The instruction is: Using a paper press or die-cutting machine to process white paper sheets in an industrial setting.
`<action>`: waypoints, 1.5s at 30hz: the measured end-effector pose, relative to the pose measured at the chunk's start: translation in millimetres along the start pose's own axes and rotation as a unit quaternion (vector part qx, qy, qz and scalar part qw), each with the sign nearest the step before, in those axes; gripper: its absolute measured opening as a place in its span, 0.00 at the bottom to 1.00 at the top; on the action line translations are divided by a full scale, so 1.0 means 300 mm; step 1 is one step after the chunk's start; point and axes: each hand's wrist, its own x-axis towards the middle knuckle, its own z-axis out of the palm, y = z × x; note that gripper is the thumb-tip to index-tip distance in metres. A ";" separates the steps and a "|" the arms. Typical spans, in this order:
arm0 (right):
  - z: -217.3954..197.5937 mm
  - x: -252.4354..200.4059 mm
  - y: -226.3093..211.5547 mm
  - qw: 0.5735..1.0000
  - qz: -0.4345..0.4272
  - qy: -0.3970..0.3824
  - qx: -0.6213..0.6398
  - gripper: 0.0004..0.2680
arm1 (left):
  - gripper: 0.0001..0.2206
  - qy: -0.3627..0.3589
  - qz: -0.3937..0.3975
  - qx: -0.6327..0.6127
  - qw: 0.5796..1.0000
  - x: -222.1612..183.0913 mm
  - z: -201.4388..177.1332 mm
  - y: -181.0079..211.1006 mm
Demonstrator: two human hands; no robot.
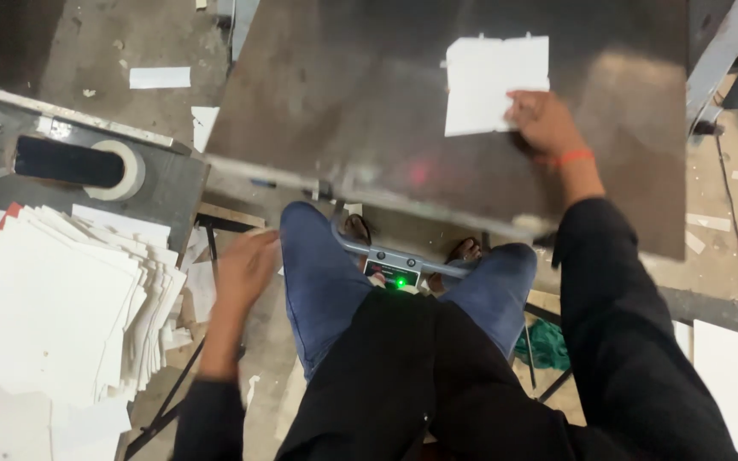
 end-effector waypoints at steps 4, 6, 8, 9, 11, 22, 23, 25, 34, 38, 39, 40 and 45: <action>-0.098 0.060 -0.190 0.990 -0.085 0.102 -0.054 0.07 | 0.16 -0.356 0.100 -0.059 0.927 0.107 0.455 -0.001; -0.172 -0.028 -0.351 0.974 -0.139 0.178 -0.015 0.07 | 0.21 -0.473 0.144 -0.009 0.869 0.103 0.651 0.036; -0.216 -0.170 -0.443 0.935 -0.166 0.295 -0.111 0.06 | 0.21 -0.557 0.105 0.107 0.817 0.099 0.717 0.146; -0.227 -0.277 -0.371 0.931 -0.165 0.303 -0.116 0.06 | 0.21 -0.553 0.114 0.110 0.818 0.073 0.808 0.102; -0.229 -0.497 -0.224 0.910 -0.098 0.349 -0.204 0.00 | 0.20 -0.558 0.117 0.039 0.821 0.022 0.990 0.005; 0.051 -1.935 0.630 0.693 0.463 0.250 -0.493 0.19 | 0.15 -0.434 -0.031 -0.213 0.875 0.020 1.155 -0.113; 0.071 -1.948 0.601 0.705 0.461 0.237 -0.483 0.17 | 0.15 -0.451 -0.026 -0.184 0.873 0.025 1.155 -0.110; -0.032 -1.911 0.510 0.717 0.534 0.177 -0.411 0.18 | 0.15 -0.471 -0.006 -0.153 0.869 0.010 1.152 -0.100; -0.241 -2.068 0.914 0.803 0.568 0.003 -0.181 0.15 | 0.15 -0.459 -0.028 -0.131 0.878 0.045 1.035 -0.069; -0.246 -1.924 0.610 0.759 0.379 -0.178 -0.498 0.12 | 0.16 -0.425 -0.094 -0.051 0.899 0.065 1.000 -0.025; -0.183 -1.866 0.538 0.759 0.377 -0.175 -0.501 0.12 | 0.16 -0.422 -0.094 -0.054 0.900 0.092 0.929 0.030; -0.121 -1.808 0.468 0.739 0.440 -0.036 -0.509 0.10 | 0.15 -0.392 -0.107 -0.023 0.913 0.118 0.858 0.086; 0.000 -1.781 0.450 0.645 0.556 0.263 -0.454 0.07 | 0.15 -0.382 -0.096 -0.037 0.919 0.095 0.878 0.060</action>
